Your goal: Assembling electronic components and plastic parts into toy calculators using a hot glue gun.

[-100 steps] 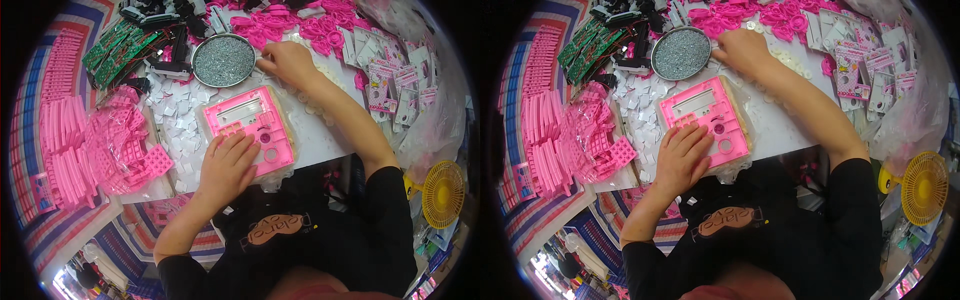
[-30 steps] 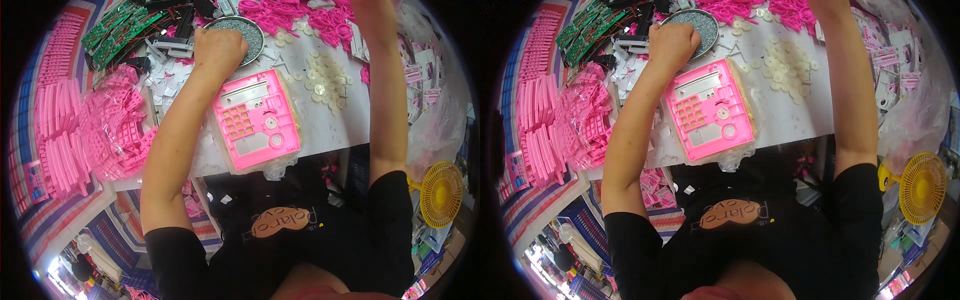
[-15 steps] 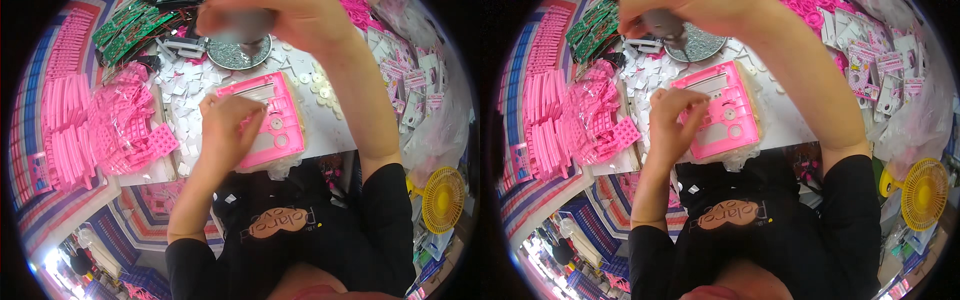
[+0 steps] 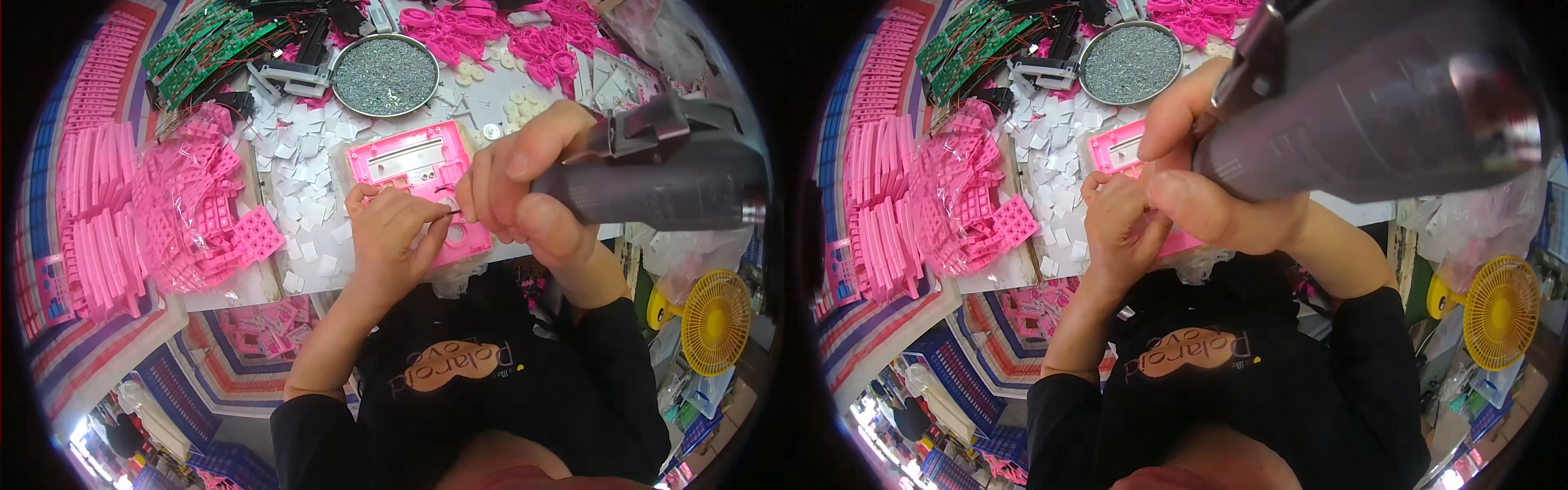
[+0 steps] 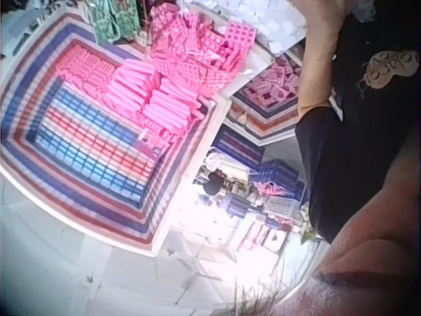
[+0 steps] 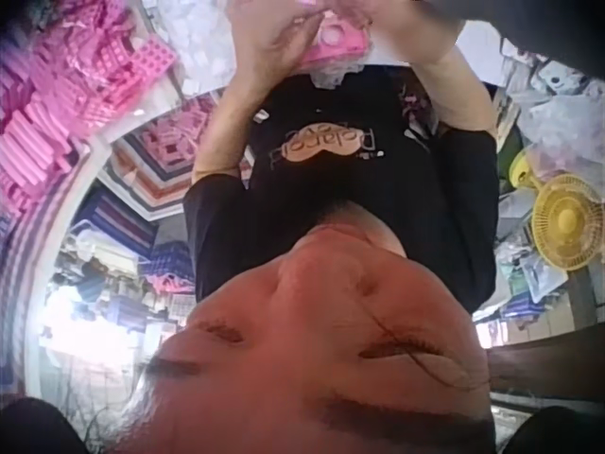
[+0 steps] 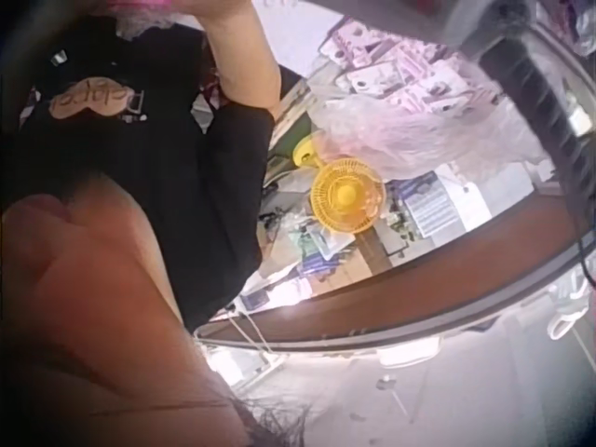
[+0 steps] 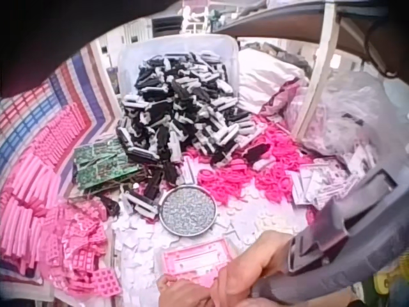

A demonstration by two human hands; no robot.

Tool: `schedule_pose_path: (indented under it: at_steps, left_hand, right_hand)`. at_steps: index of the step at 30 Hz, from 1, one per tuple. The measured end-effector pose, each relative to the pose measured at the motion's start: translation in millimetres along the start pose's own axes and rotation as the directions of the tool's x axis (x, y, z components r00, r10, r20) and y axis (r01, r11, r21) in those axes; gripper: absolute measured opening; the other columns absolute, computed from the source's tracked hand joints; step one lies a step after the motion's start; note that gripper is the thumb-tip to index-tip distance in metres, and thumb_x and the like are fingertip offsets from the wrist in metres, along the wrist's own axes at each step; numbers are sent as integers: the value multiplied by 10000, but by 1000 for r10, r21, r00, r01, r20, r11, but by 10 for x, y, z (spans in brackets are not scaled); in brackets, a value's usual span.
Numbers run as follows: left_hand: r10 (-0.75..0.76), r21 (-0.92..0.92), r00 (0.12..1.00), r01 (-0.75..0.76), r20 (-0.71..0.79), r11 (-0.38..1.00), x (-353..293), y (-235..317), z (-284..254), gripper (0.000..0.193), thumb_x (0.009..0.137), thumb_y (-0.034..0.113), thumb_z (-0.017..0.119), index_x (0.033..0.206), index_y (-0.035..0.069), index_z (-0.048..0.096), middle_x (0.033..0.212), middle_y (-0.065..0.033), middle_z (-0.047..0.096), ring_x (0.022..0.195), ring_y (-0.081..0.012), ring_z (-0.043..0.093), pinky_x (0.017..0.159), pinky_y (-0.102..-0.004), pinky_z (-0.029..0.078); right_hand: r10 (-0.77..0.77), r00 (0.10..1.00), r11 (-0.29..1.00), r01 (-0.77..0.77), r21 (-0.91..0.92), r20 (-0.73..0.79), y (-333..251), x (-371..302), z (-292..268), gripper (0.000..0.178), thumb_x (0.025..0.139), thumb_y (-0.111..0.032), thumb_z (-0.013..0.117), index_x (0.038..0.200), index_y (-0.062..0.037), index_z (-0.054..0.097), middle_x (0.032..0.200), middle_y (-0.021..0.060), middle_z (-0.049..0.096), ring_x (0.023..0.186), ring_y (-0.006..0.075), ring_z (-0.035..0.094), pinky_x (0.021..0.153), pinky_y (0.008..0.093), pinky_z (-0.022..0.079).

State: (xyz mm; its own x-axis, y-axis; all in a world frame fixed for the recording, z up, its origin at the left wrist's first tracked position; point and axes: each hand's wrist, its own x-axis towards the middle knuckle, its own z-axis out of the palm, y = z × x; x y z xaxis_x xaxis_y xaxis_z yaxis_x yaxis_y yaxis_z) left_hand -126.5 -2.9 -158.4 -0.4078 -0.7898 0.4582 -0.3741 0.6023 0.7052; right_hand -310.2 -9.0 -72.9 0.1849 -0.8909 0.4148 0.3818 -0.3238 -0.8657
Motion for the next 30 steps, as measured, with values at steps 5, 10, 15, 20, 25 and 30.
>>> schedule_pose_path:
  at_steps: [5, 10, 15, 20, 25, 30]
  left_hand:
    - [18, -13, 998, -18, -53, 1000, 30, 13, 16, 175, 750, 86, 810, 861, 155, 693, 739, 20, 647, 703, -178, 601, 878, -404, 339]
    - [71, 70, 995, -66, -68, 995, -12, -11, 42, 199, 740, 116, 822, 876, 151, 681, 775, 24, 627, 757, -191, 601, 910, -431, 329]
    - [-19, 177, 997, 4, 81, 984, 58, 78, -35, 261, 756, 235, 813, 950, 136, 670, 1009, 5, 642, 971, -206, 594, 984, -467, 314]
    - [177, 175, 947, -229, 268, 958, 25, -111, -101, 388, 725, 273, 827, 1054, 134, 677, 1096, -1, 650, 1043, -236, 606, 1007, -502, 320]
    - [237, 259, 903, -341, 359, 904, 17, -147, -65, 250, 742, 272, 791, 932, 132, 709, 1031, 21, 634, 1045, -192, 586, 1034, -522, 332]
    - [290, 304, 886, -406, 360, 862, -46, -157, 14, 125, 816, 254, 692, 871, 147, 728, 939, 20, 622, 1009, -180, 573, 1061, -531, 339]
  right_hand:
    - [0, 999, 1000, 1, 5, -38, 32, -24, -9, 297, 962, -249, 697, 1099, -120, 467, 613, -5, 472, 503, 118, 449, 530, 295, 413]
    - [9, 1000, 1000, -9, -6, -27, 52, -15, 27, 295, 966, -253, 699, 1089, -128, 462, 624, -6, 479, 511, 118, 450, 539, 298, 418]
    - [6, 1000, 991, -7, -131, -12, 185, -149, -134, 257, 974, -192, 660, 1097, -104, 452, 625, 10, 486, 521, 125, 461, 560, 313, 432]
    - [43, 999, 976, -44, -214, -11, 404, -274, -210, 247, 965, -121, 631, 1103, -63, 435, 653, 52, 519, 549, 139, 483, 600, 336, 465]
    - [103, 993, 939, -78, -334, 57, 485, -313, -224, 238, 945, -88, 649, 1065, -52, 447, 689, 82, 541, 606, 164, 525, 630, 349, 486]
    - [265, 945, 821, -117, -559, 192, 492, -367, -243, 191, 927, -52, 665, 976, -46, 481, 769, 103, 588, 709, 197, 595, 681, 360, 521]
